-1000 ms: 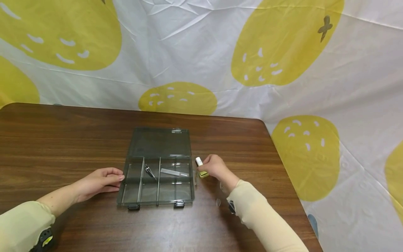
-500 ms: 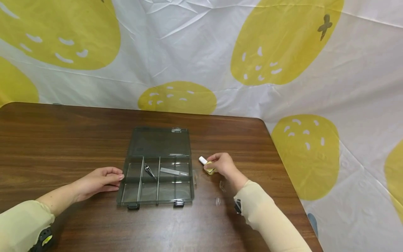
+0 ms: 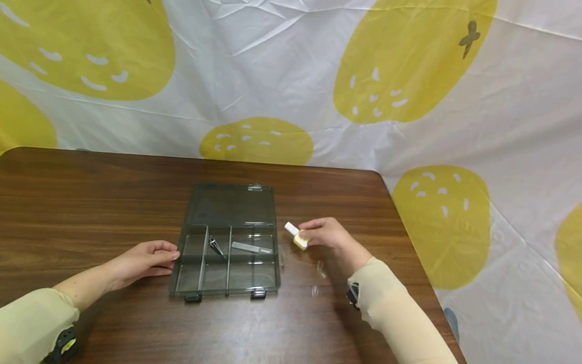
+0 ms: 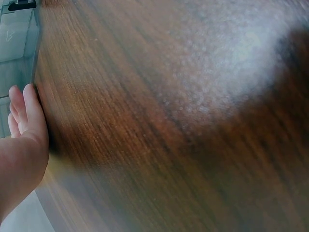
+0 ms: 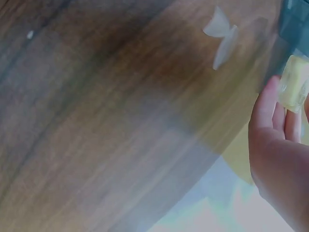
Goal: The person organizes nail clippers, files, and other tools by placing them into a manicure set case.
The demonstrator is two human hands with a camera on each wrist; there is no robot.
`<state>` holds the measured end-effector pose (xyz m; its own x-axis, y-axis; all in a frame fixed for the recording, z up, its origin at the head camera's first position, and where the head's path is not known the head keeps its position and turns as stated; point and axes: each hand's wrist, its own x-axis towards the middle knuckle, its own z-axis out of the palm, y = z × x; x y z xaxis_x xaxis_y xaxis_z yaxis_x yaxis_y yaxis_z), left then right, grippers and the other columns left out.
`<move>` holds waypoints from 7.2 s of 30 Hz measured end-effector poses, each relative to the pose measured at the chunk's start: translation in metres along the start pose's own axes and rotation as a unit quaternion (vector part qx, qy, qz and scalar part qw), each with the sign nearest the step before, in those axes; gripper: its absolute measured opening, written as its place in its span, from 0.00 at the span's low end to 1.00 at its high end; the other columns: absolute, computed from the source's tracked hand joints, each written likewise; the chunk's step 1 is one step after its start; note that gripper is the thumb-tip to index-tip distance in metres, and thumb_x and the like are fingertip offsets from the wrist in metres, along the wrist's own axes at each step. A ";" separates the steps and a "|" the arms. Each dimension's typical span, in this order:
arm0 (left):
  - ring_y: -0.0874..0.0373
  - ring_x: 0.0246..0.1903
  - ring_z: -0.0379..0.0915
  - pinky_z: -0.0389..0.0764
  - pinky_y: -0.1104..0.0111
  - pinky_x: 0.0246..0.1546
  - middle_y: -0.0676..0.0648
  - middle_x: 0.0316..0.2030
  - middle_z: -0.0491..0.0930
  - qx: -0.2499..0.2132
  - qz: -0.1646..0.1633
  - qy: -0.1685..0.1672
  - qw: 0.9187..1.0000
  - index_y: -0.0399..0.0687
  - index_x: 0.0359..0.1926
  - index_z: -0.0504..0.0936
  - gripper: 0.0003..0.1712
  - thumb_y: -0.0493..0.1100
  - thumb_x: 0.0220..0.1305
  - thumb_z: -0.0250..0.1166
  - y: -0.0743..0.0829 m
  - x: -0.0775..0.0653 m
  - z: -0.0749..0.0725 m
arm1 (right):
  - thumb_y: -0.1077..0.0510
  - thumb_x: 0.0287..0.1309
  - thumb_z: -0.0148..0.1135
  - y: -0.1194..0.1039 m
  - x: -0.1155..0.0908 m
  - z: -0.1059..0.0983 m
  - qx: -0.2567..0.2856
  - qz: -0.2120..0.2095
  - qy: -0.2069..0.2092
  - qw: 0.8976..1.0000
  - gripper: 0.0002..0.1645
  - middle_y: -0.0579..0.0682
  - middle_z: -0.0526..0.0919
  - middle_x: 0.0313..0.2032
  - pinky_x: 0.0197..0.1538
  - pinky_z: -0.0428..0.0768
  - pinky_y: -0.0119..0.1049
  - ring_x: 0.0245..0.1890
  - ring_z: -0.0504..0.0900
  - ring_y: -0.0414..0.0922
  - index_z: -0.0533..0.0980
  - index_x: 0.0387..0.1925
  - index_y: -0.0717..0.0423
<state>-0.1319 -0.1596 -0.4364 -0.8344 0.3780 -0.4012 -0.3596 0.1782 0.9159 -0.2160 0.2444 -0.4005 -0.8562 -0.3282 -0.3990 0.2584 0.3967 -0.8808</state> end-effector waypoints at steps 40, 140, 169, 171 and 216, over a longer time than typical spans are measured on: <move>0.62 0.39 0.74 0.81 0.68 0.46 0.47 0.42 0.77 0.013 -0.004 -0.003 1.000 0.24 0.57 0.61 0.27 0.43 0.68 0.55 -0.001 -0.002 0.000 | 0.68 0.54 0.61 -0.036 -0.015 0.049 -0.047 -0.058 -0.181 0.981 0.21 0.46 0.86 0.30 0.40 0.83 0.33 0.30 0.83 0.37 0.71 0.48 0.79; 0.61 0.41 0.74 0.81 0.66 0.47 0.43 0.45 0.76 0.015 -0.002 -0.004 1.000 0.24 0.59 0.60 0.29 0.44 0.68 0.55 0.000 -0.003 0.000 | 0.71 0.47 0.64 0.021 -0.036 0.010 -0.216 0.037 0.090 0.972 0.05 0.48 0.80 0.18 0.24 0.83 0.33 0.17 0.76 0.37 0.78 0.29 0.71; 0.62 0.39 0.74 0.81 0.68 0.46 0.48 0.40 0.76 0.003 -0.002 -0.001 1.000 0.24 0.56 0.61 0.27 0.42 0.67 0.55 0.000 0.000 0.001 | 0.69 0.54 0.60 -0.015 -0.034 0.015 -0.049 0.044 -0.030 0.997 0.20 0.47 0.81 0.23 0.33 0.84 0.31 0.23 0.80 0.37 0.70 0.46 0.81; 0.63 0.38 0.74 0.81 0.69 0.46 0.48 0.40 0.76 0.002 -0.001 -0.001 1.000 0.24 0.56 0.61 0.27 0.42 0.67 0.55 0.000 0.000 0.000 | 0.69 0.54 0.60 -0.018 -0.034 0.019 -0.047 0.044 -0.035 0.997 0.21 0.47 0.81 0.23 0.33 0.84 0.31 0.24 0.80 0.37 0.70 0.46 0.82; 0.62 0.38 0.75 0.81 0.69 0.46 0.48 0.41 0.77 -0.002 0.000 0.003 1.000 0.24 0.56 0.62 0.27 0.42 0.67 0.56 -0.001 0.000 -0.001 | 0.71 0.52 0.60 -0.065 -0.003 0.117 -0.033 0.026 -0.117 0.992 0.16 0.45 0.79 0.16 0.27 0.83 0.30 0.18 0.78 0.36 0.74 0.42 0.79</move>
<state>-0.1317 -0.1603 -0.4376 -0.8364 0.3733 -0.4014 -0.3619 0.1741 0.9158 -0.1778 0.1189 -0.3719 -0.7126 -0.4933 -0.4989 0.2634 0.4709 -0.8419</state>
